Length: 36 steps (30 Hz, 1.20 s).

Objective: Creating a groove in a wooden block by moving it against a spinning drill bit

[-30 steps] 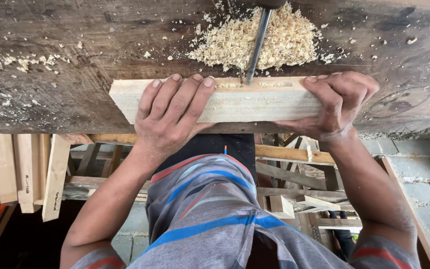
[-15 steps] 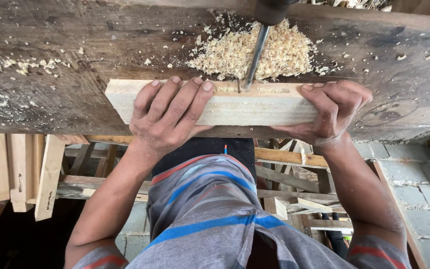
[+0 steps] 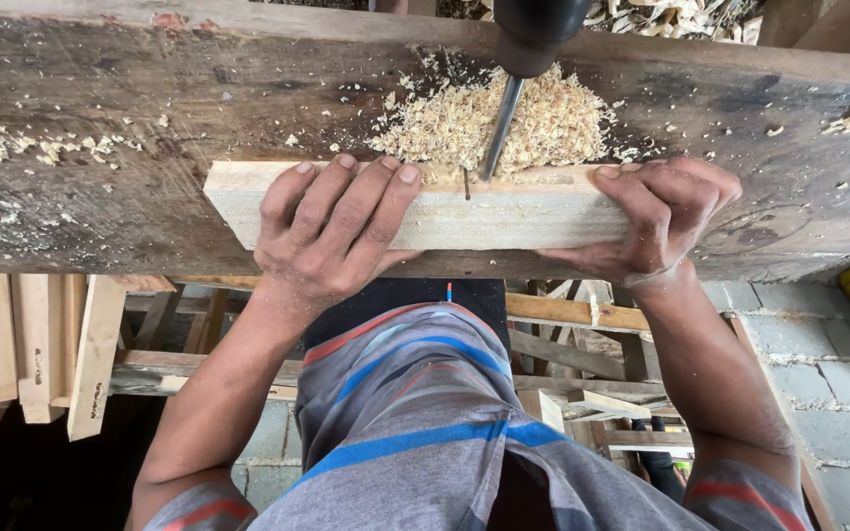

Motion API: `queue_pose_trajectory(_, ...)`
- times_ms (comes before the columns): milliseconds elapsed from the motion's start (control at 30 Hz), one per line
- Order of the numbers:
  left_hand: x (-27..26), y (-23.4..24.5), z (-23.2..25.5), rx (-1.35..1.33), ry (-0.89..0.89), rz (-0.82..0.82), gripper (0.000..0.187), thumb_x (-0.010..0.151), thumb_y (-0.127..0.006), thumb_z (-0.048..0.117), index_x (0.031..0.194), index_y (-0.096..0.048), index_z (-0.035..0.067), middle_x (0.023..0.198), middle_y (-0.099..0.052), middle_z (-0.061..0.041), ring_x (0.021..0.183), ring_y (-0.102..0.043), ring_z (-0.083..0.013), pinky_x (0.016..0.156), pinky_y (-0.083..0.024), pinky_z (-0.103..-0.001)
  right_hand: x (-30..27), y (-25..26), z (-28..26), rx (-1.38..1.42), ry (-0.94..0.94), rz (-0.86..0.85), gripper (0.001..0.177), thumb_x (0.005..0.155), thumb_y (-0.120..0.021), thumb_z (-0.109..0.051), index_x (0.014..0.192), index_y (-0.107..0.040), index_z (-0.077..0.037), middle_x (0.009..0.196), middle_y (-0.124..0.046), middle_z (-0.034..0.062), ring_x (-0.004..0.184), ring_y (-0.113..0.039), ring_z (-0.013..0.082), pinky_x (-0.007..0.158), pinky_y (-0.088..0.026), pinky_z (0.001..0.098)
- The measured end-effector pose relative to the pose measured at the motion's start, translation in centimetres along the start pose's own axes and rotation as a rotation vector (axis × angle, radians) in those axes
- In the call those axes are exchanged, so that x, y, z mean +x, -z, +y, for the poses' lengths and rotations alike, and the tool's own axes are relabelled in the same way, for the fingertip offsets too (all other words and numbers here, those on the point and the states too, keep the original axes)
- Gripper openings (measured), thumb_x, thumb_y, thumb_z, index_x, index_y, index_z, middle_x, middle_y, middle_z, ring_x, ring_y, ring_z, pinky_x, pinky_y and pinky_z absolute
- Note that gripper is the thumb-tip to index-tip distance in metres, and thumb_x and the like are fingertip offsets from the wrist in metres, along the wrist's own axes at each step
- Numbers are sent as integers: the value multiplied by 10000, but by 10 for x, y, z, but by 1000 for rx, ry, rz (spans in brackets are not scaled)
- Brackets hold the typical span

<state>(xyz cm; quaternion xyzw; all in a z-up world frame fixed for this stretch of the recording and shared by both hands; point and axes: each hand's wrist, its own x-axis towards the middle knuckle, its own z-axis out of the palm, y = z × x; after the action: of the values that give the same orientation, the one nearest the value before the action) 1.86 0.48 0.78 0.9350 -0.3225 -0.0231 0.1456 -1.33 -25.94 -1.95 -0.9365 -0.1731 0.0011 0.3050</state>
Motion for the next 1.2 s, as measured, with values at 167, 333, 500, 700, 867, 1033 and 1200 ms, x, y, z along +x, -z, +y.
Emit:
queue_pose_trajectory(167, 6, 2, 1, 3, 40, 14, 452, 895, -254, 421, 1001, -593, 142, 917, -600, 6, 825, -541, -146, 763, -359, -274, 3, 0, 7, 20, 60, 26, 595, 710, -557, -614, 886, -568, -45, 813, -458, 82, 721, -409, 211, 674, -326, 339)
queue_pose_trajectory(333, 0, 0, 5, -5, 54, 4, 468, 892, -286, 470, 1021, -580, 130, 942, -594, -34, 855, -533, -166, 847, -343, -308, 1, 3, 2, 27, 29, 0, 581, 738, -534, -585, 899, -555, -28, 828, -456, 97, 753, -389, 237, 678, -329, 351)
queue_pose_trajectory(500, -5, 1, 10, 52, 127, 40, 573, 867, -249, 540, 991, -616, 118, 882, -555, -65, 863, -491, -210, 854, -367, -364, 0, 7, -11, 45, -30, -25, 595, 755, -523, -554, 941, -535, 11, 873, -425, 133, 812, -358, 275, 700, -339, 376)
queue_pose_trajectory(700, -7, 0, 9, 40, 67, 64, 555, 862, -281, 535, 950, -646, 127, 909, -550, -68, 851, -491, -213, 767, -398, -339, -7, 4, -15, 0, -40, 32, 605, 739, -528, -577, 902, -554, 4, 834, -436, 131, 770, -393, 273, 684, -369, 374)
queue_pose_trajectory(867, -12, -2, 12, 20, 95, 11, 502, 855, -323, 532, 969, -635, 156, 915, -553, -57, 859, -496, -221, 783, -377, -343, -15, -1, -12, 16, -61, 48, 615, 722, -496, -611, 883, -556, -21, 828, -448, 109, 776, -378, 250, 675, -373, 356)
queue_pose_trajectory(1033, -24, -10, 24, 1, 142, 47, 455, 832, -387, 536, 935, -633, 168, 879, -546, -51, 827, -489, -211, 747, -379, -326, -27, 3, -4, 32, -20, -41, 616, 717, -559, -621, 908, -566, -35, 836, -442, 98, 767, -383, 237, 709, -335, 337)
queue_pose_trajectory(1200, -26, -12, 26, -31, 192, 64, 428, 829, -406, 527, 934, -634, 180, 903, -527, -42, 833, -475, -204, 732, -385, -318, -21, 2, 6, 15, 54, -61, 602, 731, -591, -629, 914, -583, -55, 818, -406, 76, 773, -387, 235, 698, -330, 345)
